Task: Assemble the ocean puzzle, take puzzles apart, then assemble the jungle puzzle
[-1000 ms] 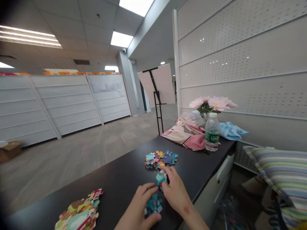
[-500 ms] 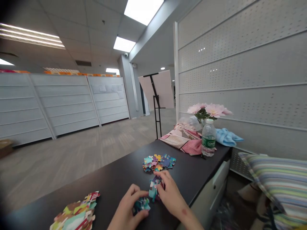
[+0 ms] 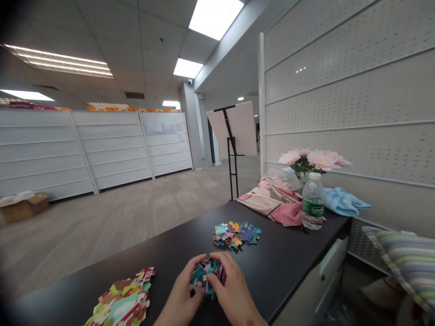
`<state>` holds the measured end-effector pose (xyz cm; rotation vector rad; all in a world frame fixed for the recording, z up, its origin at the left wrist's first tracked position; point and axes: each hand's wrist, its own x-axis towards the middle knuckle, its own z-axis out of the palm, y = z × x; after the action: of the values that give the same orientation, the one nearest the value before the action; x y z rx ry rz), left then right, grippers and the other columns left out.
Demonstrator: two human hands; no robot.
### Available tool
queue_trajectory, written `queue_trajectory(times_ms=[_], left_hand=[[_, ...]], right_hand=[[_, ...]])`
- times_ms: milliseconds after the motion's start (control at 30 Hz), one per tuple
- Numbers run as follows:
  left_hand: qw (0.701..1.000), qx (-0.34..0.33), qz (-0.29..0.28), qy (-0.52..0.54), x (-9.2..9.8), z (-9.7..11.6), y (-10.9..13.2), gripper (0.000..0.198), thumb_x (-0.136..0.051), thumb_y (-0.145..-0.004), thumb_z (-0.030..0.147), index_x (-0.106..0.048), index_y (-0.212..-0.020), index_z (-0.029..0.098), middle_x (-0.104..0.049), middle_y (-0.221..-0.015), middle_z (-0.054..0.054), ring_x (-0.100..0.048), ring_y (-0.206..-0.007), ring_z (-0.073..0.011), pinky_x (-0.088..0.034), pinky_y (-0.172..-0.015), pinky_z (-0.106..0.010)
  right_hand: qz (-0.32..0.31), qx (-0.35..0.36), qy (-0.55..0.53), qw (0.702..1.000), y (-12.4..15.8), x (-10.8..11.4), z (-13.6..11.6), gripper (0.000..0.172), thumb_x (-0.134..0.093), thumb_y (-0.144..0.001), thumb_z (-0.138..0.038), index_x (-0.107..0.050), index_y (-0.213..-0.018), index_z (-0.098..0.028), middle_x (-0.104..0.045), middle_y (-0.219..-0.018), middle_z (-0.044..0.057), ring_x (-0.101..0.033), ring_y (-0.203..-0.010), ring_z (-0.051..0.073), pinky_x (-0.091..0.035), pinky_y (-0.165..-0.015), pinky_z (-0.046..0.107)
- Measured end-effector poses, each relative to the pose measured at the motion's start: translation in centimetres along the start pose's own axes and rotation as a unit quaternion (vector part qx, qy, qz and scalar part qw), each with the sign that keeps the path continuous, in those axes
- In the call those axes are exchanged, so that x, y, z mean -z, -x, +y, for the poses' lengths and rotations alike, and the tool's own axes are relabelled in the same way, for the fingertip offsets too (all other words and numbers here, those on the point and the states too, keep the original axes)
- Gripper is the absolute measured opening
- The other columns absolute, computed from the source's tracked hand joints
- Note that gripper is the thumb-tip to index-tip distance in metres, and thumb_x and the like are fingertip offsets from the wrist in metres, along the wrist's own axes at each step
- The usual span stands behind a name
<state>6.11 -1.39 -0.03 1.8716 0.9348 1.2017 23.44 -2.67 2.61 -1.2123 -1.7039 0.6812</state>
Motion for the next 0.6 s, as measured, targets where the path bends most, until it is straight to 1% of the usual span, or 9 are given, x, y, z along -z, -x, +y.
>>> queue_trajectory(times_ms=[133,200,300,333,400,433,500,533,600], left_hand=[[0.999,-0.015,-0.021,0.036,-0.9,-0.2,0.2,0.055,-0.05,-0.082,0.012,-0.053,-0.136,0.021,-0.06,-0.134,-0.011,-0.057,-0.128,-0.0272,-0.042,-0.113,-0.042],[0.997,-0.041,-0.039,0.06,-1.8,-0.3,0.3,0.066,-0.051,-0.076,0.01,-0.049,-0.141,0.02,-0.054,-0.14,-0.012,-0.05,-0.135,-0.0283,-0.037,-0.117,-0.043],[0.996,-0.063,-0.054,0.042,-3.1,-0.6,0.7,0.095,-0.062,-0.061,0.013,-0.035,-0.152,0.017,-0.037,-0.152,-0.014,-0.033,-0.146,-0.0349,-0.025,-0.123,-0.047],[0.996,-0.066,-0.054,0.025,-3.5,-0.7,0.9,0.101,-0.065,-0.059,0.014,-0.03,-0.155,0.016,-0.033,-0.153,-0.016,-0.03,-0.147,-0.0366,-0.024,-0.123,-0.048],[0.996,-0.065,-0.053,-0.008,-4.1,-0.7,1.1,0.101,-0.067,-0.064,0.016,-0.025,-0.156,0.015,-0.03,-0.154,-0.018,-0.03,-0.147,-0.037,-0.026,-0.122,-0.049],[0.997,-0.06,-0.051,-0.019,-4.3,-0.7,1.2,0.097,-0.066,-0.068,0.017,-0.025,-0.156,0.015,-0.031,-0.153,-0.019,-0.031,-0.147,-0.0363,-0.027,-0.122,-0.049],[0.997,-0.048,-0.041,-0.035,-4.7,-0.7,1.3,0.087,-0.063,-0.076,0.018,-0.026,-0.155,0.015,-0.033,-0.152,-0.021,-0.034,-0.145,-0.0356,-0.03,-0.12,-0.049],[0.998,-0.042,-0.033,-0.042,-4.8,-0.7,1.3,0.084,-0.063,-0.078,0.019,-0.027,-0.154,0.014,-0.033,-0.151,-0.022,-0.035,-0.144,-0.0357,-0.031,-0.119,-0.049],[0.998,-0.042,-0.02,-0.049,-5.0,-1.0,1.3,0.081,-0.062,-0.083,0.023,-0.027,-0.154,0.011,-0.035,-0.149,-0.024,-0.04,-0.142,-0.0355,-0.034,-0.118,-0.048]], right_hand=[[0.029,-0.023,-0.026,0.999,0.3,0.3,0.5,0.049,-0.064,-0.08,-0.026,-0.061,-0.128,-0.024,-0.064,-0.134,0.009,-0.059,-0.126,0.029,-0.043,-0.111,0.044],[0.023,-0.026,-0.039,0.999,0.5,0.2,0.5,0.056,-0.065,-0.078,-0.027,-0.057,-0.134,-0.024,-0.059,-0.141,0.01,-0.054,-0.133,0.03,-0.039,-0.116,0.046],[-0.003,-0.032,-0.061,0.998,0.7,-0.1,0.3,0.063,-0.063,-0.081,-0.028,-0.05,-0.142,-0.022,-0.05,-0.15,0.012,-0.044,-0.142,0.028,-0.03,-0.122,0.046],[-0.015,-0.028,-0.069,0.997,0.8,-0.2,0.4,0.064,-0.06,-0.083,-0.029,-0.047,-0.145,-0.023,-0.045,-0.154,0.011,-0.039,-0.146,0.027,-0.027,-0.124,0.045],[-0.049,-0.016,-0.093,0.994,0.8,-0.5,0.9,0.067,-0.052,-0.088,-0.027,-0.038,-0.153,-0.024,-0.033,-0.162,0.008,-0.026,-0.153,0.022,-0.019,-0.127,0.042],[-0.067,-0.017,-0.108,0.992,0.8,-0.7,1.3,0.072,-0.05,-0.086,-0.024,-0.033,-0.156,-0.025,-0.026,-0.166,0.006,-0.018,-0.156,0.021,-0.015,-0.128,0.041],[-0.088,-0.03,-0.142,0.985,0.8,-0.9,2.2,0.092,-0.051,-0.07,-0.017,-0.027,-0.159,-0.024,-0.015,-0.17,0.002,-0.004,-0.158,0.022,-0.007,-0.128,0.041],[-0.091,-0.037,-0.163,0.982,0.9,-1.0,2.7,0.102,-0.051,-0.061,-0.015,-0.026,-0.16,-0.023,-0.014,-0.17,0.001,-0.002,-0.158,0.024,-0.006,-0.128,0.042],[-0.1,-0.047,-0.216,0.97,1.0,-0.9,3.2,0.113,-0.048,-0.052,-0.015,-0.022,-0.161,-0.025,-0.019,-0.169,-0.001,-0.009,-0.157,0.027,-0.014,-0.127,0.044]])
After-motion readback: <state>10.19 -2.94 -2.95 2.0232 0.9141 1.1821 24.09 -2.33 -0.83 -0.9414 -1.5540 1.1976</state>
